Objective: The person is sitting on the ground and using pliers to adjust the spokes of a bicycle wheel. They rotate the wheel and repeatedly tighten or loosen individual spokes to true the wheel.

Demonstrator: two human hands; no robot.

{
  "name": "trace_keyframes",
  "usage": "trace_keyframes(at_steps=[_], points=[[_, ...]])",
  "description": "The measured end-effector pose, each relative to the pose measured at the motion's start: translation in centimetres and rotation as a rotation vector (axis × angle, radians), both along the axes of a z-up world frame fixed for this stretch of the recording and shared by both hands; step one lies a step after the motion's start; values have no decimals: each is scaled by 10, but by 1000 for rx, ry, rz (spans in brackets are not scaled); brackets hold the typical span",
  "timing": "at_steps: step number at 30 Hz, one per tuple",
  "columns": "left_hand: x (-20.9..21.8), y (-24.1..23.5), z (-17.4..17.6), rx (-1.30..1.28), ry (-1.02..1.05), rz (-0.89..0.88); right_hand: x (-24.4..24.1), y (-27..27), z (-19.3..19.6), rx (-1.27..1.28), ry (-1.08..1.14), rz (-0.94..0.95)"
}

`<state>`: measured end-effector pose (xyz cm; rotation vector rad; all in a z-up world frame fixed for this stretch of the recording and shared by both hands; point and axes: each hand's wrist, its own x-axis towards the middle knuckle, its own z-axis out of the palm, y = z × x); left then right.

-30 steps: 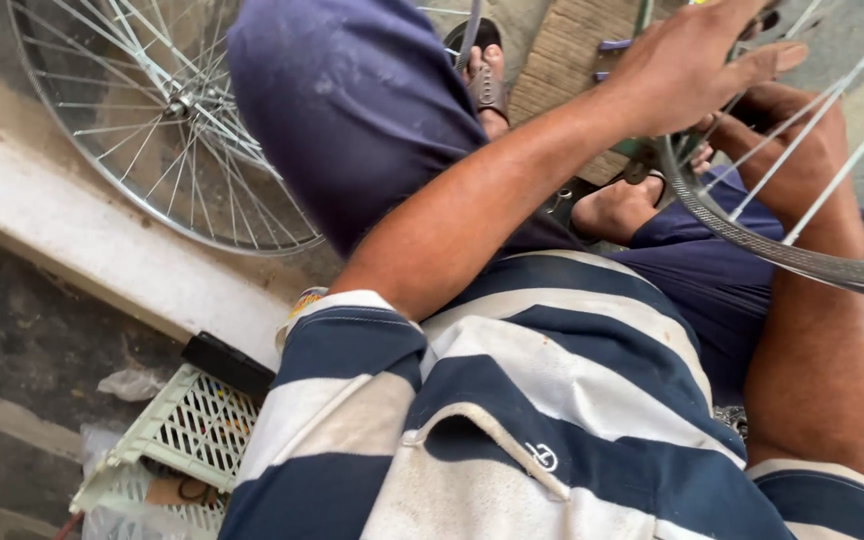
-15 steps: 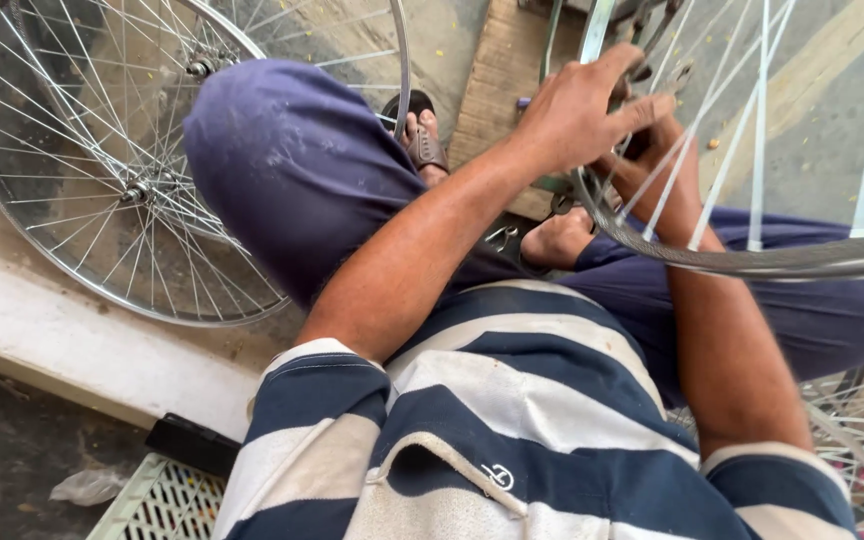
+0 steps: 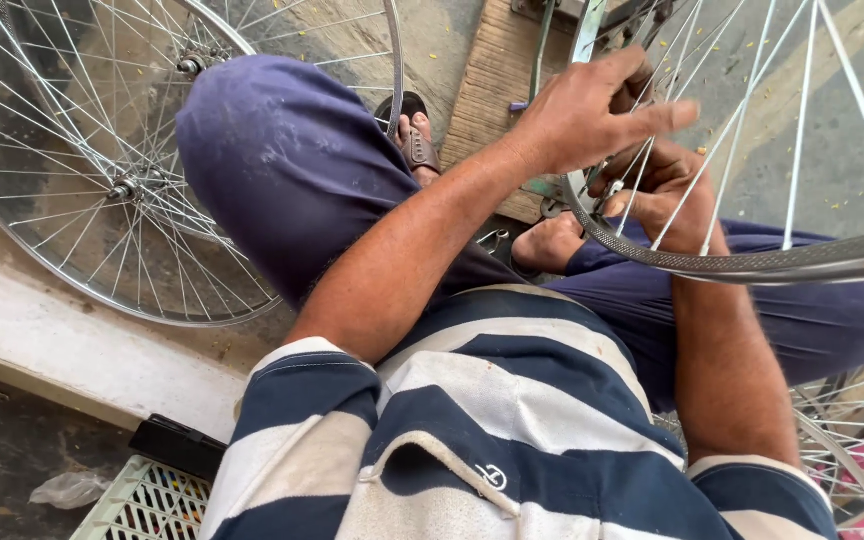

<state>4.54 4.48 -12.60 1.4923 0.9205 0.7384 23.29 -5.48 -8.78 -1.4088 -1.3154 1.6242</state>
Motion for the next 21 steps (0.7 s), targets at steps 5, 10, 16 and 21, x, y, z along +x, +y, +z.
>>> trace_keyframes(at_steps=[5,10,16,21], points=[[13,2,-50,256,-58,234,3,11,16,-146,125,84],[22,4,-74,108,75,-7,-2,15,16,-111,166,-15],[16,4,-59,16,124,-76,-12,16,10,-74,-272,-204],[13,1,-49,-8,37,-72,-18,15,17,-119,-103,-81]])
